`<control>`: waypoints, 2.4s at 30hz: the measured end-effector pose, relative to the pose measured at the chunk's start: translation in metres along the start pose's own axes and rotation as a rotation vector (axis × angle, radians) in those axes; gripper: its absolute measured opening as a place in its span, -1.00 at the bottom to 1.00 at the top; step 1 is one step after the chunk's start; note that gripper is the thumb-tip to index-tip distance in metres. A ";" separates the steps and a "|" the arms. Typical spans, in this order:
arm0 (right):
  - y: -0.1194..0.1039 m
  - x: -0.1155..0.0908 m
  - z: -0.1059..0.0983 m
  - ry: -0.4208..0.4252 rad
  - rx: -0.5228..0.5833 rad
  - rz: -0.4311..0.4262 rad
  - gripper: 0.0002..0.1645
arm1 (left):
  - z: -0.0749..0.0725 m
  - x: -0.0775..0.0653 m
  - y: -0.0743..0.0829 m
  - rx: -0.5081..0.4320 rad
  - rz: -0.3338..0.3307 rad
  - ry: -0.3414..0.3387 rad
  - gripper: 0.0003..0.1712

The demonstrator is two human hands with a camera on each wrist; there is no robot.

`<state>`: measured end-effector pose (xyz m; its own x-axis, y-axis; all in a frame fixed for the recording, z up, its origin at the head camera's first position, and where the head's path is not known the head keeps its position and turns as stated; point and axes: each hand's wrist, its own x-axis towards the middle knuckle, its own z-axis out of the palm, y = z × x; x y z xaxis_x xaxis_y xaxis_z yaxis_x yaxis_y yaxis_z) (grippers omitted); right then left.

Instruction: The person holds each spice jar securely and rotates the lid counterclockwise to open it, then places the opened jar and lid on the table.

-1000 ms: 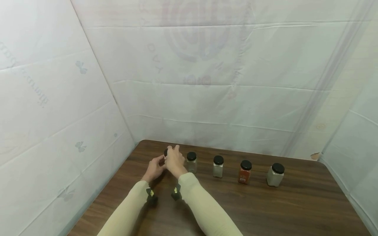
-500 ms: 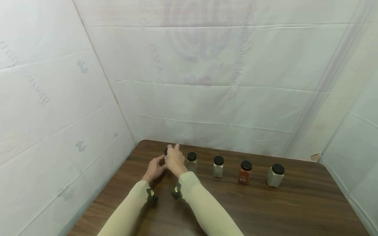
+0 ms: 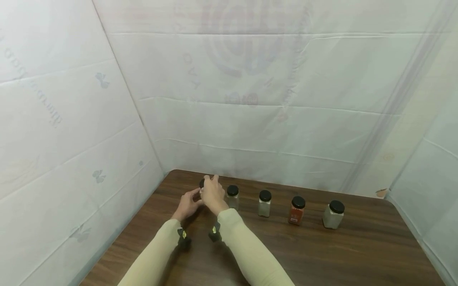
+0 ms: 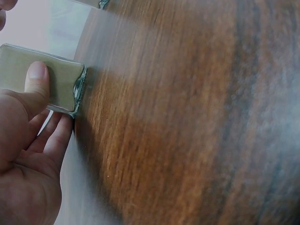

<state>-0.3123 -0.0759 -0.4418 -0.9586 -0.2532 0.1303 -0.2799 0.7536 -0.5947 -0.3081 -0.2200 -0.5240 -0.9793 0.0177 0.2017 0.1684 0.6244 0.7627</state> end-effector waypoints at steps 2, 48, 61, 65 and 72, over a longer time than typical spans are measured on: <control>0.000 -0.001 -0.001 0.007 -0.007 0.001 -0.41 | 0.000 -0.001 0.001 0.006 -0.001 0.001 -0.36; 0.015 -0.033 -0.033 0.109 -0.055 -0.163 -0.45 | -0.001 0.001 0.002 0.033 -0.008 -0.001 -0.28; 0.023 -0.041 -0.034 0.037 -0.042 -0.212 -0.39 | -0.001 0.001 0.003 0.048 0.041 0.005 -0.35; 0.025 -0.044 -0.034 0.040 -0.046 -0.225 -0.44 | -0.001 0.002 0.004 0.051 0.047 -0.007 -0.36; 0.029 -0.048 -0.036 0.010 -0.030 -0.231 -0.42 | -0.003 0.004 0.006 0.077 0.046 -0.018 -0.37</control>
<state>-0.2757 -0.0202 -0.4365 -0.8691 -0.4157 0.2682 -0.4937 0.6939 -0.5242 -0.3111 -0.2190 -0.5168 -0.9726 0.0613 0.2242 0.2049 0.6811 0.7029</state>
